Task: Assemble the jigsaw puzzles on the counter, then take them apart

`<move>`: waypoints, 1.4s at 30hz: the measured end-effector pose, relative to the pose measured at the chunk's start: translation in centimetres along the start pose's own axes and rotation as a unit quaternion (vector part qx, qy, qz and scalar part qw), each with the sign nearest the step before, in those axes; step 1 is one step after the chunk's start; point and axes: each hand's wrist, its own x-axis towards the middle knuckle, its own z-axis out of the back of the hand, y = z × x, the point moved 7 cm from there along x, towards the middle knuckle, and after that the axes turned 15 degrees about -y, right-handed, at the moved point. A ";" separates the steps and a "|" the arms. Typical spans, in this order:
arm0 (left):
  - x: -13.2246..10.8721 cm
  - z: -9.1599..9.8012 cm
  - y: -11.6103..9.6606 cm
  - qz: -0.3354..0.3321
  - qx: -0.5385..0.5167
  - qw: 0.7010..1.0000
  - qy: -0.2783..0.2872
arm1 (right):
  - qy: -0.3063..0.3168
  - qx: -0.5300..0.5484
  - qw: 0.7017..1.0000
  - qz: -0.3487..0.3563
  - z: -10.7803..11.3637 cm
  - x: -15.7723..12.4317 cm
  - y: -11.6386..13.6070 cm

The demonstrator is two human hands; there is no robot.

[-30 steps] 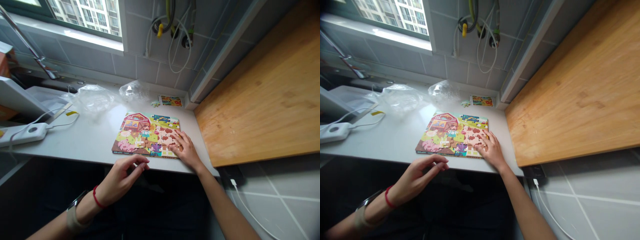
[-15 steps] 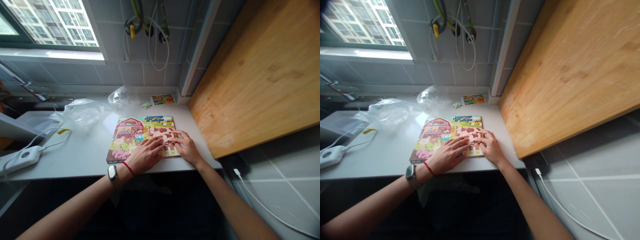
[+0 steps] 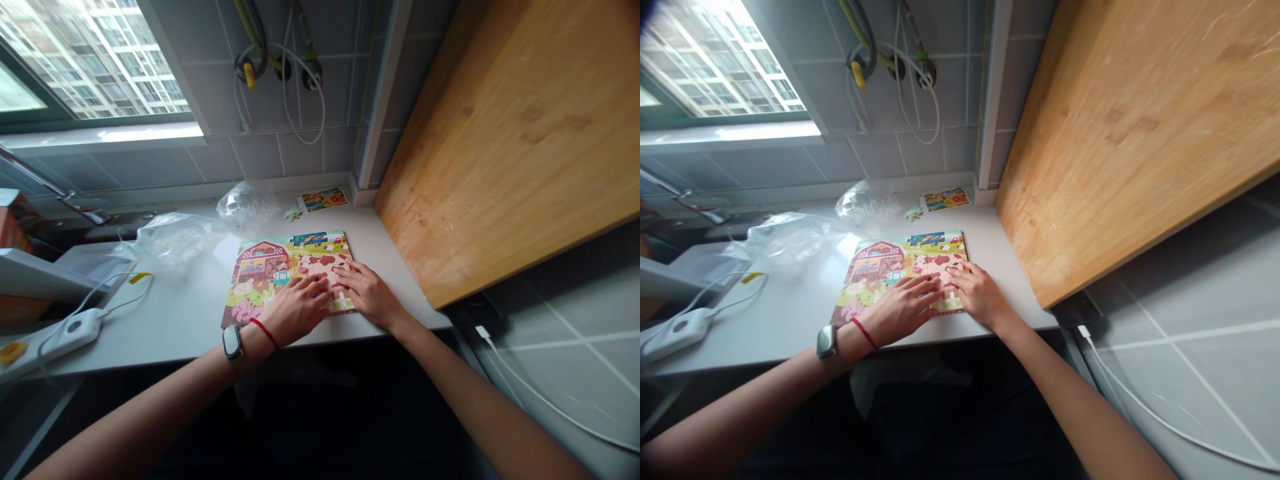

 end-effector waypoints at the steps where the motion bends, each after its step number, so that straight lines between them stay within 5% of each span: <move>1: 0.2 0.0 -0.2 -0.009 0.019 1.000 0.015 | -0.002 0.002 1.000 -0.001 0.0 0.0 -0.1; 9: 2.5 -0.4 -2.8 -0.051 0.158 0.978 0.129 | -0.010 0.011 1.000 0.001 -0.1 0.0 -0.3; 23: 2.7 -1.2 -4.6 -0.088 0.274 0.946 0.149 | -0.019 0.019 1.000 0.016 -0.1 0.1 -0.6; 28: 2.8 -1.5 -4.6 -0.047 0.278 0.950 0.132 | -0.082 0.050 0.991 0.090 2.6 0.8 4.4; 34: -1.0 -1.9 -5.3 0.026 0.255 0.961 0.102 | 0.046 0.068 0.963 0.258 3.3 -1.5 15.2; 38: -2.1 -1.6 -5.6 0.080 0.190 0.977 0.058 | 0.053 0.058 0.963 0.256 3.3 -2.0 15.8; 42: 0.8 -1.1 -4.5 0.088 0.133 0.987 0.035 | 0.032 0.039 0.979 0.197 3.6 -0.9 13.0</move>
